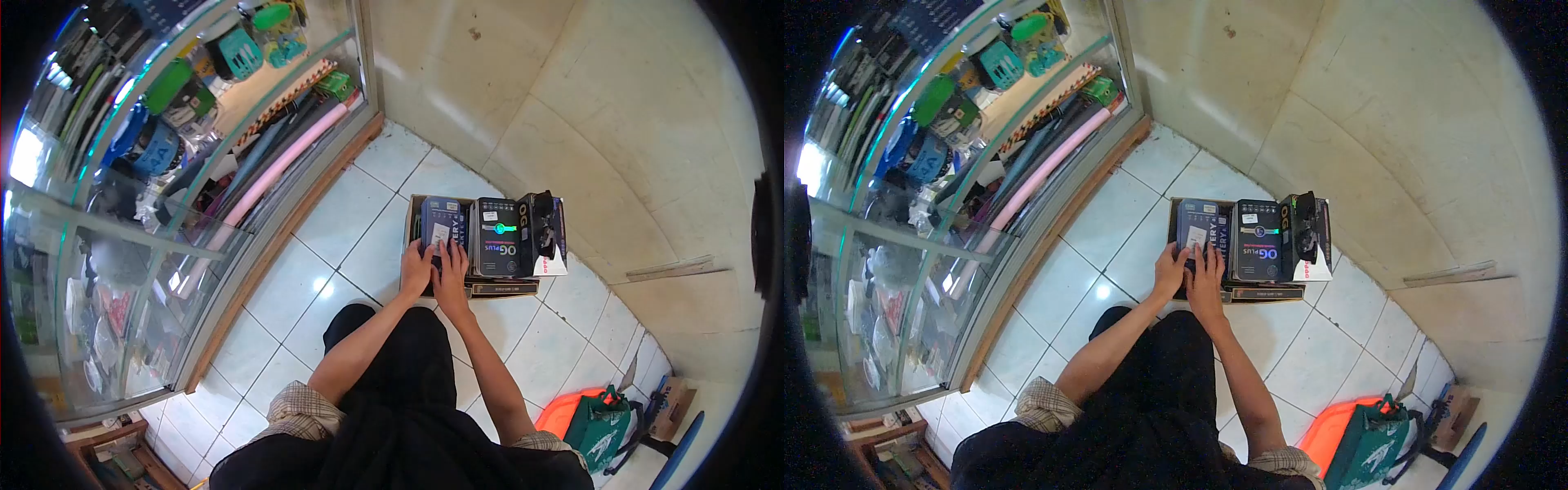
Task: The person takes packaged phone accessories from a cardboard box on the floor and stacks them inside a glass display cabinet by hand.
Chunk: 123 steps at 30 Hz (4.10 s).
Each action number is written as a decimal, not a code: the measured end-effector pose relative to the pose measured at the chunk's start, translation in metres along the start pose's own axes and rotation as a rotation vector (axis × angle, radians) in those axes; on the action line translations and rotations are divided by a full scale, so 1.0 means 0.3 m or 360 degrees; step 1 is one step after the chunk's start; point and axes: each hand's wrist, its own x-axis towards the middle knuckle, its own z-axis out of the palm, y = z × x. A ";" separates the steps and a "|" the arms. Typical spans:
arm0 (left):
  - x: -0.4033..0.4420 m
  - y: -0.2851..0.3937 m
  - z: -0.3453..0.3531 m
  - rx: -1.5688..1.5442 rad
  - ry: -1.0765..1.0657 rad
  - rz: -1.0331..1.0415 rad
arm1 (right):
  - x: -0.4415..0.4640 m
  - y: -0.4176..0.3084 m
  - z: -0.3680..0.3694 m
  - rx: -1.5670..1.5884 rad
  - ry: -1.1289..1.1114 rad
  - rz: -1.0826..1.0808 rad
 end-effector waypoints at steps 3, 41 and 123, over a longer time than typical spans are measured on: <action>-0.004 0.083 -0.061 -0.0036 0.0091 0.0225 | 0.010 -0.066 -0.069 -0.0080 0.0117 -0.0183; -0.288 1.653 -1.619 -0.0857 0.0699 0.1825 | 0.842 -1.972 -0.886 0.2094 -0.1271 -0.0937; 0.031 1.815 -1.839 0.0411 0.2036 0.1456 | 1.202 -2.251 -0.682 0.1198 0.0459 -0.2070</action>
